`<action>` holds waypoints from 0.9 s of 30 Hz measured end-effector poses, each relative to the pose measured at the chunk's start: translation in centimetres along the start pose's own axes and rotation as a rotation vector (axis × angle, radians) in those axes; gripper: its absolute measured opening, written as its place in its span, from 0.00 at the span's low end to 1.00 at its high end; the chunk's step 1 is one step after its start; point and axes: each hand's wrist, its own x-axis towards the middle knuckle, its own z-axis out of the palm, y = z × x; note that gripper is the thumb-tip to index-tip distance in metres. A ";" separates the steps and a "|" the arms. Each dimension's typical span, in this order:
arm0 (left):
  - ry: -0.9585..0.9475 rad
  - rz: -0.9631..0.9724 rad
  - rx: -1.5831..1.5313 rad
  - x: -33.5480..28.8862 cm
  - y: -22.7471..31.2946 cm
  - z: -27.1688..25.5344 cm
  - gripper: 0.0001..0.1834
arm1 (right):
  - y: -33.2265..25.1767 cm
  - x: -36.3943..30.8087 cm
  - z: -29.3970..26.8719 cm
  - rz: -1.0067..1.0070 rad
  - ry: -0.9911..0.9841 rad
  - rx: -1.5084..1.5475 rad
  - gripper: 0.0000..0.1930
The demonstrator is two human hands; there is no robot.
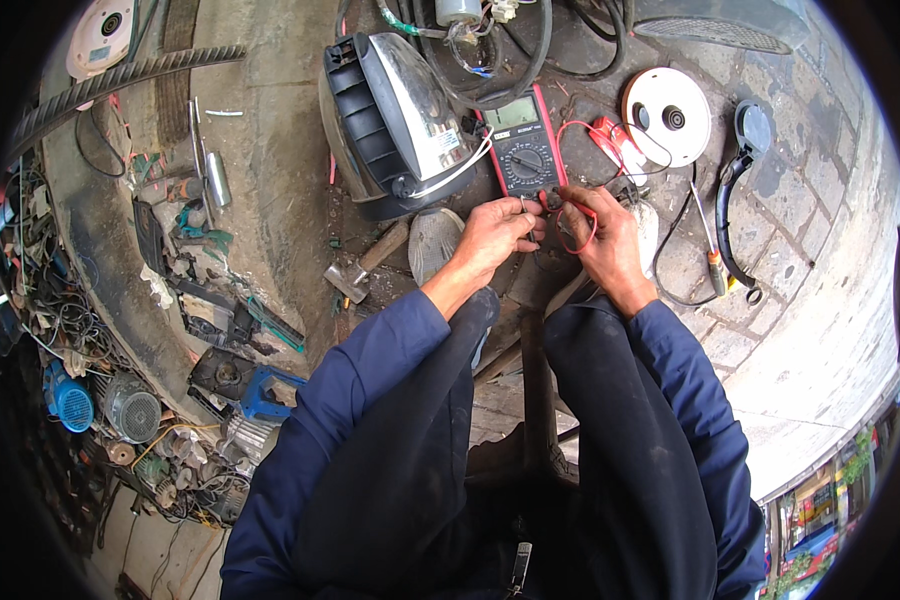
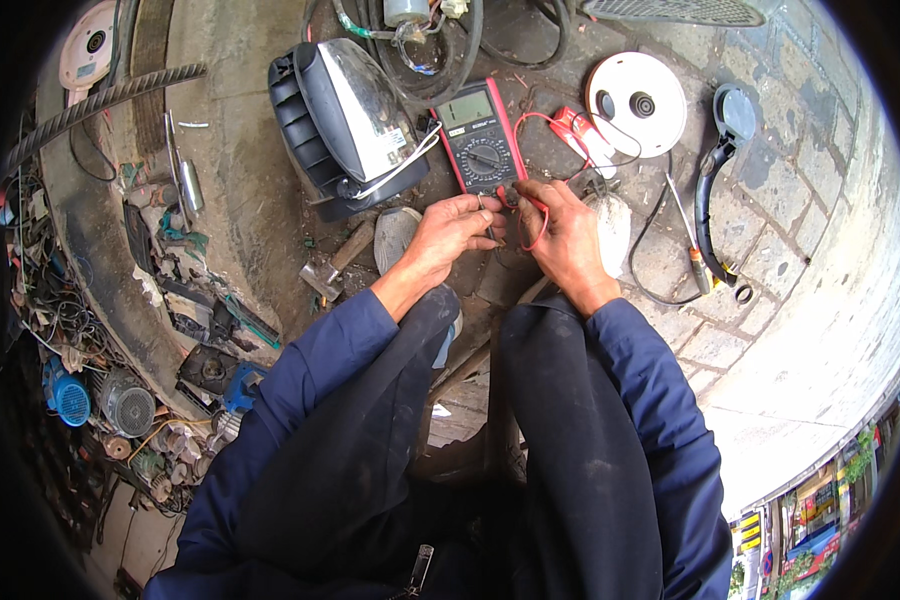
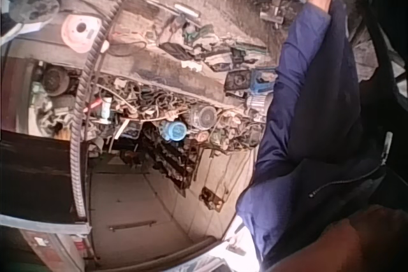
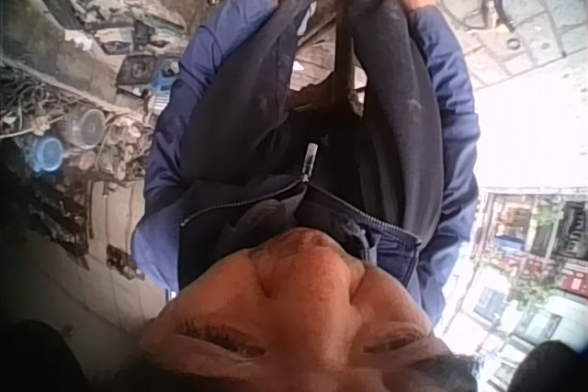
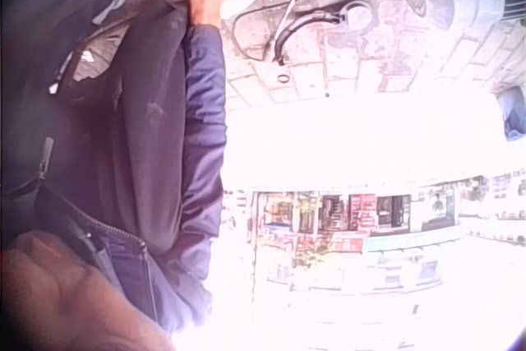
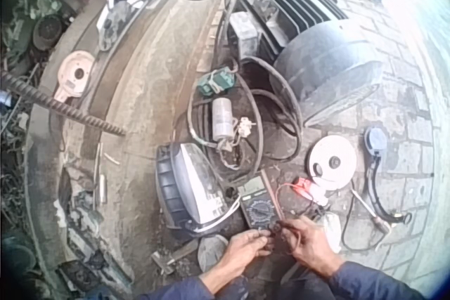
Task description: The person uses a multimeter to test a small black electronic component. They connect the multimeter probes to the component terminals and observe the readings on the multimeter display.
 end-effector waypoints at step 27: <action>-0.013 0.003 0.009 0.3 -0.4 -0.1 0.14 | -0.3 1.4 0.2 0.002 0.005 -0.083 0.09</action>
